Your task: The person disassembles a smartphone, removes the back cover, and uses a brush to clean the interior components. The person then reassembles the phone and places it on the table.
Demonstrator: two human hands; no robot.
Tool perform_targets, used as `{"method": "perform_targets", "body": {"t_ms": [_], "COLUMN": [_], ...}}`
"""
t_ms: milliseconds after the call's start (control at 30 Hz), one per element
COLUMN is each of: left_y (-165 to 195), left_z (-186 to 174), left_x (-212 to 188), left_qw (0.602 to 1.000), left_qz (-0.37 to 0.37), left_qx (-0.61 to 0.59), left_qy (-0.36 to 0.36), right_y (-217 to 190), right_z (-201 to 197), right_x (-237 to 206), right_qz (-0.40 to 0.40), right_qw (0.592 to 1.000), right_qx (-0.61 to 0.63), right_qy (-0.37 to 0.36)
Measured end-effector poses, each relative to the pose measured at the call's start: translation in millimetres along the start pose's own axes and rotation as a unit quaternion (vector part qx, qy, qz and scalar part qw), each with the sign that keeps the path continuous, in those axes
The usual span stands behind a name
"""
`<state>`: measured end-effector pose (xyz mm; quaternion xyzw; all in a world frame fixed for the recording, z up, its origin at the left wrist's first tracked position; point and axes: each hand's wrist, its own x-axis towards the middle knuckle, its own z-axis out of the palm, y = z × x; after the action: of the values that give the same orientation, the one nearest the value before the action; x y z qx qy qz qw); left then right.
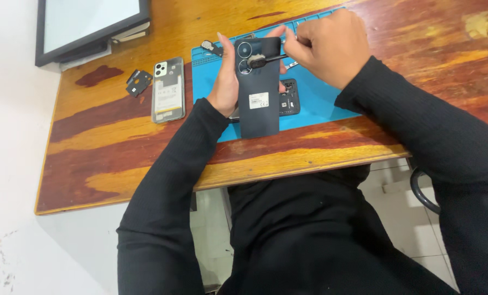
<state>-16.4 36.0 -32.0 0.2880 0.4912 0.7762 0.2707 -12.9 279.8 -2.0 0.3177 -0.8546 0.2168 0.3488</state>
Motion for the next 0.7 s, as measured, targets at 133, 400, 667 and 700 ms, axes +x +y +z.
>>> {"method": "perform_targets", "body": {"t_ms": [133, 400, 667, 700], "left_y": [-3.9, 6.1, 33.6, 36.7], "left_z": [5.4, 6.9, 11.5, 12.3], "left_x": [-2.9, -1.6, -4.8, -6.3], "left_qw": [1.000, 1.000, 0.993, 0.992], "left_qz": [-0.016, -0.001, -0.003, -0.004], "left_qx": [-0.006, 0.002, -0.115, -0.127], "left_qy": [0.006, 0.008, 0.019, 0.009], "right_y": [-9.6, 7.8, 1.9, -0.9], "right_z": [5.1, -0.4, -19.6, -19.4], "right_x": [-1.2, 6.4, 15.6, 16.5], "right_qz": [0.042, 0.045, 0.073, 0.070], "right_qw": [0.998, 0.999, 0.994, 0.994], "right_qx": [0.037, 0.030, 0.078, 0.077], "right_qy": [-0.020, -0.006, 0.001, -0.014]}}
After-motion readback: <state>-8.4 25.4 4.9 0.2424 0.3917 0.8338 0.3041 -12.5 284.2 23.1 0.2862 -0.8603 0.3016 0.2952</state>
